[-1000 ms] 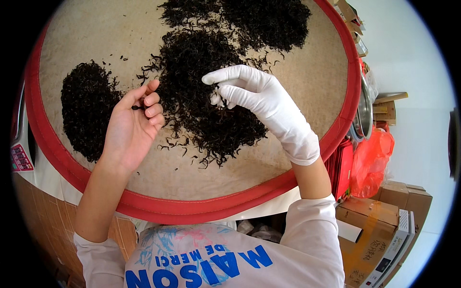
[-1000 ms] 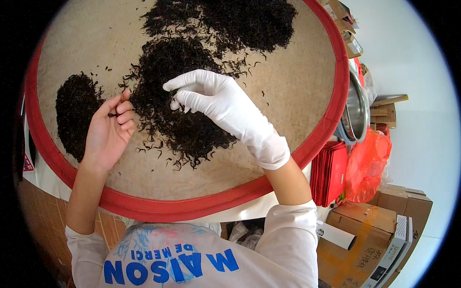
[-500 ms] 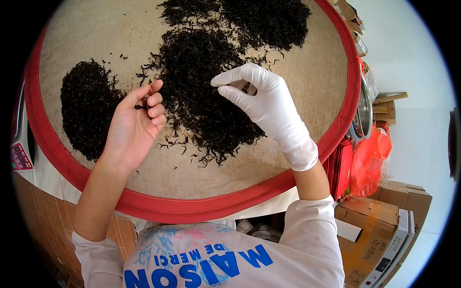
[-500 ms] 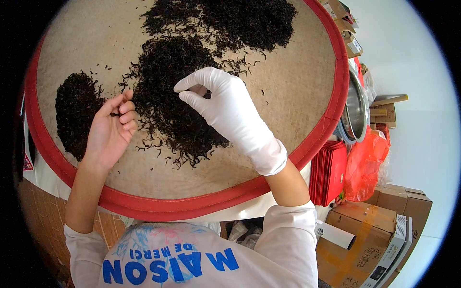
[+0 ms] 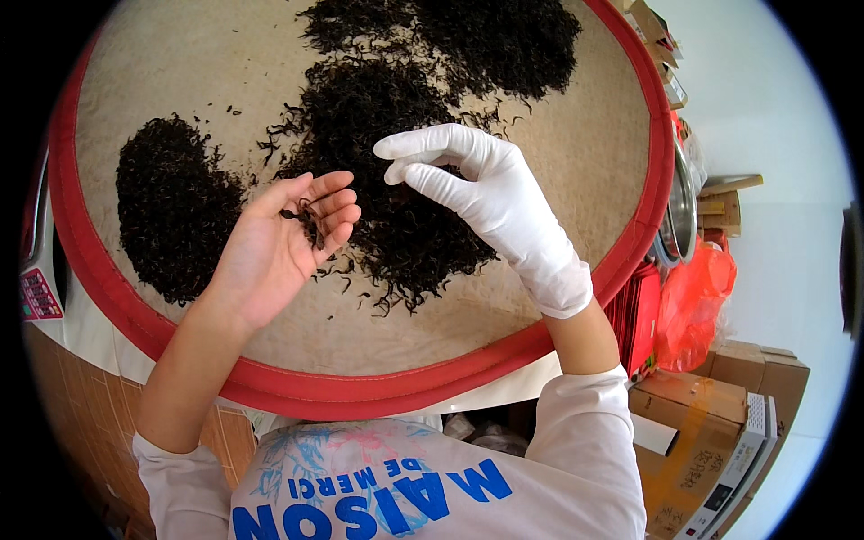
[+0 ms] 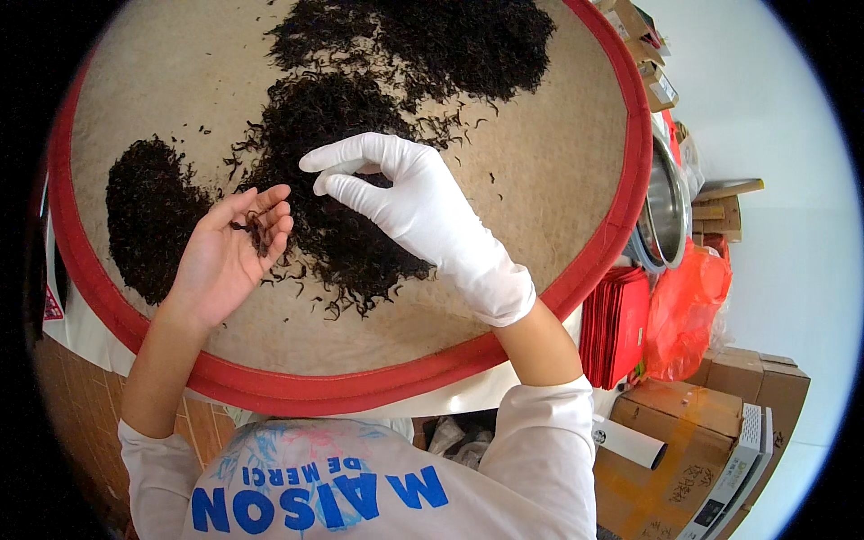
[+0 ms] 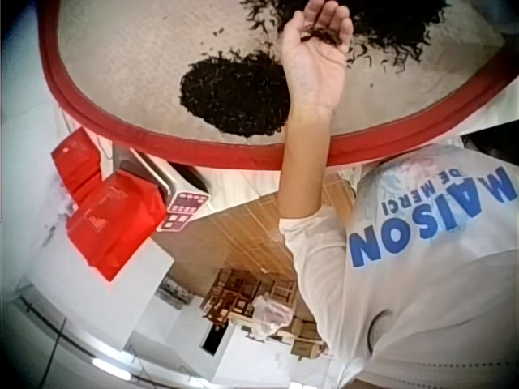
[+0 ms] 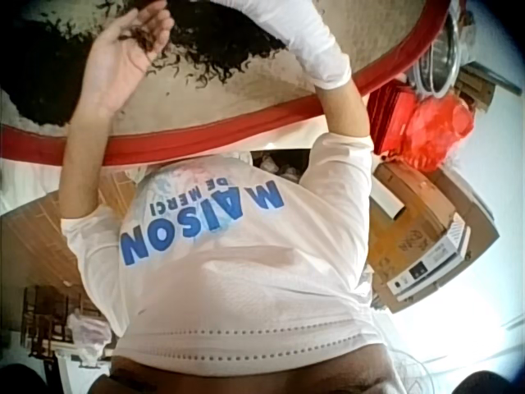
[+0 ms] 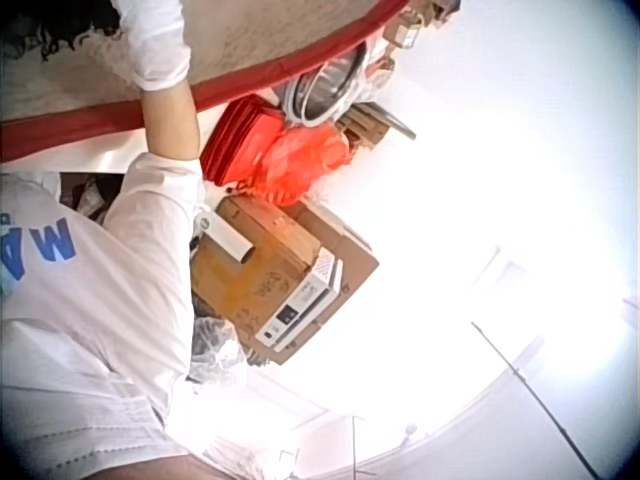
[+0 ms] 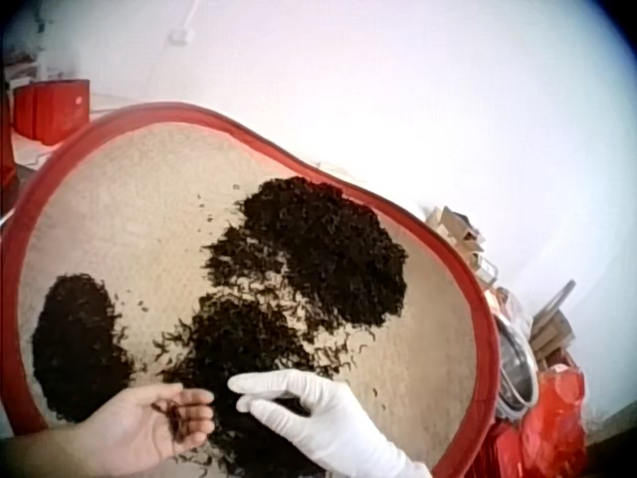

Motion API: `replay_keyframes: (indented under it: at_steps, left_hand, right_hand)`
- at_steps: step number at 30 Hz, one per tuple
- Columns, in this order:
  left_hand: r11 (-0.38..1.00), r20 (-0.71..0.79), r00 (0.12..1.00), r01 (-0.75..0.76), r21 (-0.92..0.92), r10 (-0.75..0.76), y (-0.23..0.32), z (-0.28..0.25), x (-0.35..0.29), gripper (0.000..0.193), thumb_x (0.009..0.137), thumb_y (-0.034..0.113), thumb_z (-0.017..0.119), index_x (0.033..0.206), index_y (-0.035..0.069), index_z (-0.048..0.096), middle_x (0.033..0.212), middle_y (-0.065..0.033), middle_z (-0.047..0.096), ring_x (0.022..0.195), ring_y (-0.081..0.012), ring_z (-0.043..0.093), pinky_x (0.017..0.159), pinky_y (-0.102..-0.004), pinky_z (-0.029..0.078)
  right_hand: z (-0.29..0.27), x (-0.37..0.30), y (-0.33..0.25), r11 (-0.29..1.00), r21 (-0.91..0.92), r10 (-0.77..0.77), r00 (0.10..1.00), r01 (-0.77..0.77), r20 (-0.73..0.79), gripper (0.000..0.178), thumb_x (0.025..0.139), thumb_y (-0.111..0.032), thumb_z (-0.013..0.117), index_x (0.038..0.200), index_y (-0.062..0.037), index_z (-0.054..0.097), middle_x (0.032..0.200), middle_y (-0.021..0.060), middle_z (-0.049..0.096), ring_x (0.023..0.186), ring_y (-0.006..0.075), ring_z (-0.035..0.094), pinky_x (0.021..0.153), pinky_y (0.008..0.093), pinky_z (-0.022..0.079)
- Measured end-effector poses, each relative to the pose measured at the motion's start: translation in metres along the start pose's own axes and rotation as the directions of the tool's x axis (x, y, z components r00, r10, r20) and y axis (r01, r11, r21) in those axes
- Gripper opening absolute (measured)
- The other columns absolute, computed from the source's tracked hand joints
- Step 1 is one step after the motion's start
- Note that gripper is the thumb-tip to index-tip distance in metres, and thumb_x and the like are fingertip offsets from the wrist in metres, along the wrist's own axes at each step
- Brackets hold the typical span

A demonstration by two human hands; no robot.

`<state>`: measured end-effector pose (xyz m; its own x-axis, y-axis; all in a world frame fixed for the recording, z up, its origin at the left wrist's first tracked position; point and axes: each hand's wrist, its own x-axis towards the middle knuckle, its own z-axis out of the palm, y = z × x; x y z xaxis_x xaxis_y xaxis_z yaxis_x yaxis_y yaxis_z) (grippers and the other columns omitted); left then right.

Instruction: The person scoops dried tea leaves from a large red-rimmed tray into red packaging bags. They place the filled bags onto a digital scale to weigh them, then set the completed packages aside. The person also manually inspects the tea leaves by picking them up and examining them closely.

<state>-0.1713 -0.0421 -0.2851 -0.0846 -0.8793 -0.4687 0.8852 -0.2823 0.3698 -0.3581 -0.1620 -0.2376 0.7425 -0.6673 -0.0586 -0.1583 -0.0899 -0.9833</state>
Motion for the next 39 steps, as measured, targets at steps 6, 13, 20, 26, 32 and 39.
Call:
replay_keyframes:
  at_steps: [6, 13, 20, 26, 32, 39]
  left_hand:
    - [1.000, 0.050, 0.999, -0.001, -0.027, 0.002, 0.000, -0.011, 0.004, 0.030, 0.097, 0.020, 0.051, 0.114, -0.004, 0.057, 0.097, -0.0071, 0.058, 0.088, -0.0152, 0.058, 0.080, -0.0279, 0.053]
    - [0.998, 0.046, 0.998, 0.050, 0.022, -0.051, -0.004, -0.013, 0.006, 0.031, 0.097, 0.019, 0.051, 0.116, -0.004, 0.057, 0.091, -0.0040, 0.056, 0.081, -0.0127, 0.056, 0.074, -0.0251, 0.051]
    - [0.986, 0.142, 0.977, 0.152, 0.062, -0.160, -0.008, -0.008, 0.006, 0.040, 0.100, 0.028, 0.044, 0.120, -0.004, 0.055, 0.099, -0.0087, 0.061, 0.092, -0.0173, 0.061, 0.081, -0.0281, 0.052]
    - [0.992, 0.190, 0.974, 0.126, -0.006, -0.122, -0.014, -0.008, 0.008, 0.049, 0.103, 0.031, 0.034, 0.129, -0.009, 0.046, 0.125, -0.0208, 0.056, 0.115, -0.0263, 0.058, 0.101, -0.0361, 0.048]
    - [0.999, 0.106, 0.993, 0.046, -0.021, -0.043, -0.006, -0.006, 0.005, 0.046, 0.103, 0.023, 0.036, 0.135, -0.009, 0.042, 0.133, -0.0224, 0.050, 0.122, -0.0278, 0.053, 0.101, -0.0370, 0.048]
    - [0.907, -0.061, 0.957, -0.287, -0.308, 0.282, 0.027, -0.007, -0.004, 0.040, 0.101, 0.012, 0.032, 0.130, -0.013, 0.043, 0.134, -0.0219, 0.049, 0.129, -0.0281, 0.046, 0.111, -0.0358, 0.040]
  right_hand:
    - [-0.006, 0.002, 0.000, 0.842, -0.516, -0.225, 0.972, 0.160, -0.065, 0.016, 0.086, -0.005, 0.068, 0.101, -0.0046, 0.072, 0.096, 0.0066, 0.072, 0.090, 0.0119, 0.065, 0.082, 0.0261, 0.051]
    - [-0.003, -0.001, -0.004, 0.940, -0.314, -0.159, 0.985, 0.130, -0.068, 0.017, 0.087, -0.007, 0.068, 0.102, -0.0059, 0.073, 0.097, 0.0072, 0.072, 0.091, 0.0121, 0.066, 0.083, 0.0265, 0.051]
    - [0.005, -0.002, -0.007, 0.995, -0.031, -0.094, 0.995, 0.093, -0.032, 0.017, 0.090, -0.006, 0.064, 0.106, -0.0023, 0.071, 0.098, 0.0065, 0.072, 0.090, 0.0117, 0.066, 0.083, 0.0261, 0.052]
    - [0.027, -0.003, 0.005, 0.979, -0.143, -0.156, 0.986, 0.146, -0.057, 0.019, 0.088, -0.007, 0.066, 0.105, -0.0031, 0.071, 0.100, 0.0102, 0.071, 0.088, 0.0157, 0.067, 0.080, 0.0267, 0.052]
    - [0.007, 0.011, 0.011, 0.887, -0.431, -0.263, 0.948, 0.165, -0.178, 0.017, 0.087, -0.007, 0.065, 0.102, -0.0052, 0.071, 0.097, 0.0107, 0.071, 0.090, 0.0209, 0.068, 0.081, 0.0299, 0.052]
    - [0.005, 0.037, 0.034, 0.539, -0.824, -0.384, 0.922, 0.174, -0.056, 0.012, 0.077, -0.018, 0.072, 0.080, -0.0071, 0.068, 0.077, 0.0084, 0.064, 0.075, 0.0277, 0.062, 0.068, 0.0383, 0.050]
